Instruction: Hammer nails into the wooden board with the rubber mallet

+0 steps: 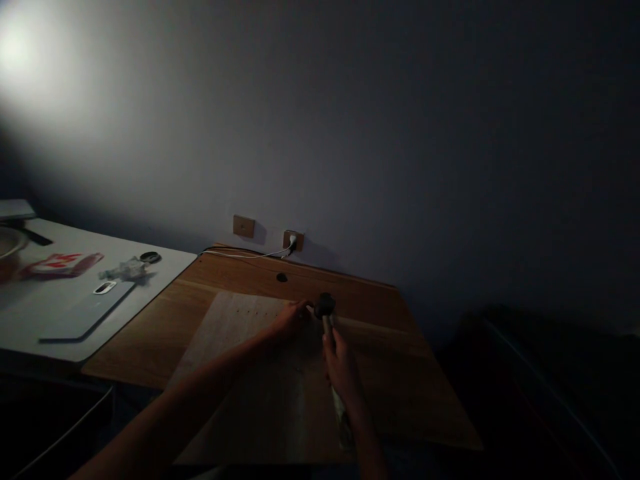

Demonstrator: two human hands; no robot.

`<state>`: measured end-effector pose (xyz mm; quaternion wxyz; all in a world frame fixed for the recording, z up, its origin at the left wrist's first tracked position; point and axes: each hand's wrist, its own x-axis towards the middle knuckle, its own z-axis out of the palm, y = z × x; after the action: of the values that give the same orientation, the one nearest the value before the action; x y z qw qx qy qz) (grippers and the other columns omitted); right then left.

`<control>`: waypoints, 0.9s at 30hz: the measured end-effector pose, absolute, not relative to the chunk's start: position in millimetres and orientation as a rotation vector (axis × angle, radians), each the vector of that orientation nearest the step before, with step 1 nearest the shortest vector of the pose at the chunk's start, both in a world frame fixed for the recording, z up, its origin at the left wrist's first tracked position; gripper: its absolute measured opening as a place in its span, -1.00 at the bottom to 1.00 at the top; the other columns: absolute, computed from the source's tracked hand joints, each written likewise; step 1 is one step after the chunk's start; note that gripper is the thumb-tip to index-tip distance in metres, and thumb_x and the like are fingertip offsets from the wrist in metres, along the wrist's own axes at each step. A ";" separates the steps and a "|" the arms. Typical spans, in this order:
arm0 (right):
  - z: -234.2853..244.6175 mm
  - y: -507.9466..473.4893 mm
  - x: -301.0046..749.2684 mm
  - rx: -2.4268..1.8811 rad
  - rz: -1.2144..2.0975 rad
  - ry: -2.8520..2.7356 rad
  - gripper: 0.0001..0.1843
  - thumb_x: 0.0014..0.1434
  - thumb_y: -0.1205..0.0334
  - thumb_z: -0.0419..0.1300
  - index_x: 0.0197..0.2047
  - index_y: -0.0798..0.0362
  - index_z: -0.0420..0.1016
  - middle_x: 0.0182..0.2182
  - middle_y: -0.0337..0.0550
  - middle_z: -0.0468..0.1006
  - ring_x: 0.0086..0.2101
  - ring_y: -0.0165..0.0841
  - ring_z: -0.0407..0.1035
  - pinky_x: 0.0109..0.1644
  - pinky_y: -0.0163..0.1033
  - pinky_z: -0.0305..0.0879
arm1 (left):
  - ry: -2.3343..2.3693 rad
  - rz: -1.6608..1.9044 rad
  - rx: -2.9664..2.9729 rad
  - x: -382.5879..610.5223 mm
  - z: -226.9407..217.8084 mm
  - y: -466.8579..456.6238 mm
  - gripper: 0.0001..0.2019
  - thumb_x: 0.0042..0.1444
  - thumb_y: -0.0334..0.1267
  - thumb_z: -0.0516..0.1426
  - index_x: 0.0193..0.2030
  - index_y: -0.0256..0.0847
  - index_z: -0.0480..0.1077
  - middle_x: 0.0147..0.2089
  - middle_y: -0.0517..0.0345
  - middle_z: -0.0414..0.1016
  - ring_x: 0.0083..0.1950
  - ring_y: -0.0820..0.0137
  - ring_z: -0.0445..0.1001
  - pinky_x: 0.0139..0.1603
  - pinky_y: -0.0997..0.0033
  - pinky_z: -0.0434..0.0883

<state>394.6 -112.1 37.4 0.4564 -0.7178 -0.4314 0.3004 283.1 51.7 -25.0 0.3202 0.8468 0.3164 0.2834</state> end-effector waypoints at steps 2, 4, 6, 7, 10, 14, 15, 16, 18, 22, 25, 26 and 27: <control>47.4 -116.6 400.4 -1.745 0.700 -1.072 -0.38 0.17 -0.37 0.05 -0.07 0.03 0.43 -0.63 -0.42 0.25 -0.73 -0.46 0.14 -0.71 -0.37 0.05 | 0.847 0.737 2.239 283.7 -24.2 51.7 -0.57 0.07 -0.45 0.11 0.11 -0.21 0.42 -0.18 0.06 0.62 -0.15 0.27 0.56 -0.08 0.32 0.46; 56.6 -123.3 405.2 -1.728 0.665 -1.050 -0.41 0.19 -0.38 0.02 -0.13 0.00 0.39 -0.62 -0.43 0.25 -0.74 -0.48 0.13 -0.72 -0.38 0.05 | 0.835 0.725 2.263 281.2 -21.3 51.3 -0.57 0.07 -0.45 0.12 0.12 -0.21 0.40 -0.14 0.05 0.60 -0.13 0.28 0.55 -0.05 0.31 0.45; 57.8 -130.3 407.7 -1.725 0.679 -1.014 -0.40 0.17 -0.40 0.03 -0.15 -0.01 0.37 -0.62 -0.44 0.24 -0.74 -0.50 0.12 -0.73 -0.39 0.05 | 0.784 0.709 2.305 273.5 -15.0 48.8 -0.60 0.07 -0.42 0.15 0.09 -0.19 0.42 -0.08 0.04 0.58 -0.07 0.28 0.53 0.00 0.32 0.43; 54.5 -133.6 408.0 -1.726 0.701 -0.991 -0.39 0.15 -0.41 0.05 -0.14 -0.01 0.37 -0.62 -0.45 0.24 -0.74 -0.51 0.12 -0.73 -0.40 0.04 | 0.750 0.701 2.325 267.7 -10.6 46.2 -0.64 0.06 -0.38 0.18 0.04 -0.17 0.44 -0.05 0.05 0.57 -0.04 0.27 0.51 0.03 0.33 0.42; 31.5 -141.3 405.6 -1.754 0.785 -0.906 -0.32 0.07 -0.43 0.09 -0.09 0.02 0.39 -0.61 -0.47 0.24 -0.74 -0.52 0.11 -0.72 -0.41 0.02 | 0.561 0.584 2.466 246.5 7.2 30.9 -0.76 0.03 -0.28 0.26 -0.12 -0.12 0.51 -0.06 0.08 0.54 -0.08 0.28 0.52 -0.02 0.39 0.41; -4.3 -146.3 401.4 -1.855 0.840 -0.836 -0.18 0.04 -0.45 0.07 0.09 0.08 0.41 -0.64 -0.46 0.24 -0.73 -0.46 0.14 -0.71 -0.37 0.04 | 0.158 0.166 2.913 227.0 30.6 0.2 -0.70 0.04 -0.12 0.29 -0.08 -0.11 0.52 -0.12 0.02 0.55 -0.12 0.19 0.54 -0.08 0.29 0.44; -10.6 -146.8 401.3 -1.881 0.833 -0.832 -0.13 0.05 -0.45 0.06 0.15 0.09 0.40 -0.62 -0.43 0.28 -0.71 -0.44 0.18 -0.69 -0.35 0.07 | 0.136 0.109 2.990 225.7 34.2 -6.6 -0.65 0.02 -0.09 0.31 -0.04 -0.12 0.52 -0.10 -0.01 0.56 -0.10 0.15 0.55 -0.08 0.25 0.45; -15.7 -147.0 401.6 -1.904 0.821 -0.828 -0.10 0.05 -0.46 0.05 0.20 0.10 0.39 -0.59 -0.39 0.34 -0.68 -0.41 0.23 -0.66 -0.33 0.12 | 0.132 0.063 3.047 225.8 36.4 -12.1 -0.61 0.01 -0.07 0.32 -0.02 -0.13 0.51 -0.09 -0.04 0.56 -0.11 0.12 0.56 -0.09 0.23 0.46; -22.7 -146.7 403.5 -1.920 0.775 -0.827 -0.05 0.05 -0.48 0.04 0.24 0.11 0.39 -0.46 -0.25 0.50 -0.56 -0.34 0.37 -0.55 -0.28 0.26 | 0.140 0.004 3.103 229.0 37.2 -19.6 -0.62 0.03 -0.08 0.31 -0.02 -0.16 0.51 -0.08 -0.07 0.58 -0.14 0.12 0.58 -0.15 0.23 0.48; -30.6 -144.5 408.8 -1.860 0.619 -0.863 -0.01 -0.05 -0.58 0.08 0.11 0.09 0.53 -0.11 0.02 0.62 -0.06 -0.11 0.49 -0.05 -0.17 0.41 | 0.135 0.061 3.104 238.8 29.9 -23.9 -0.84 0.13 -0.24 0.24 -0.14 -0.17 0.53 -0.21 -0.01 0.61 -0.26 0.20 0.60 -0.30 0.33 0.47; -33.3 -143.9 410.7 -1.837 0.584 -0.871 -0.02 -0.08 -0.61 0.08 0.06 0.06 0.56 -0.03 0.06 0.62 0.07 -0.04 0.43 0.08 -0.13 0.37 | 0.126 0.109 3.075 242.8 25.1 -22.0 -0.92 0.16 -0.33 0.18 -0.25 -0.21 0.52 -0.28 0.00 0.60 -0.33 0.25 0.58 -0.35 0.37 0.44; -33.6 -144.1 410.6 -1.830 0.590 -0.871 -0.04 -0.06 -0.60 0.08 0.06 0.05 0.56 -0.05 0.05 0.62 0.04 -0.05 0.45 0.05 -0.14 0.38 | 0.131 0.110 3.047 243.2 24.5 -19.8 -0.92 0.16 -0.34 0.18 -0.25 -0.21 0.52 -0.27 0.00 0.59 -0.33 0.26 0.57 -0.36 0.38 0.43; -33.6 -144.4 410.0 -1.819 0.604 -0.872 -0.05 -0.04 -0.59 0.08 0.06 0.05 0.55 -0.09 0.04 0.63 -0.01 -0.07 0.48 0.00 -0.15 0.40 | 0.155 0.118 3.007 243.2 24.3 -16.4 -0.92 0.15 -0.34 0.18 -0.24 -0.21 0.52 -0.27 0.01 0.59 -0.33 0.28 0.56 -0.35 0.39 0.43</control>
<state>410.0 -144.4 -33.6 0.4949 -0.7507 -0.3598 0.2491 243.2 -16.4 24.3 0.0639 0.9959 0.0514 0.0392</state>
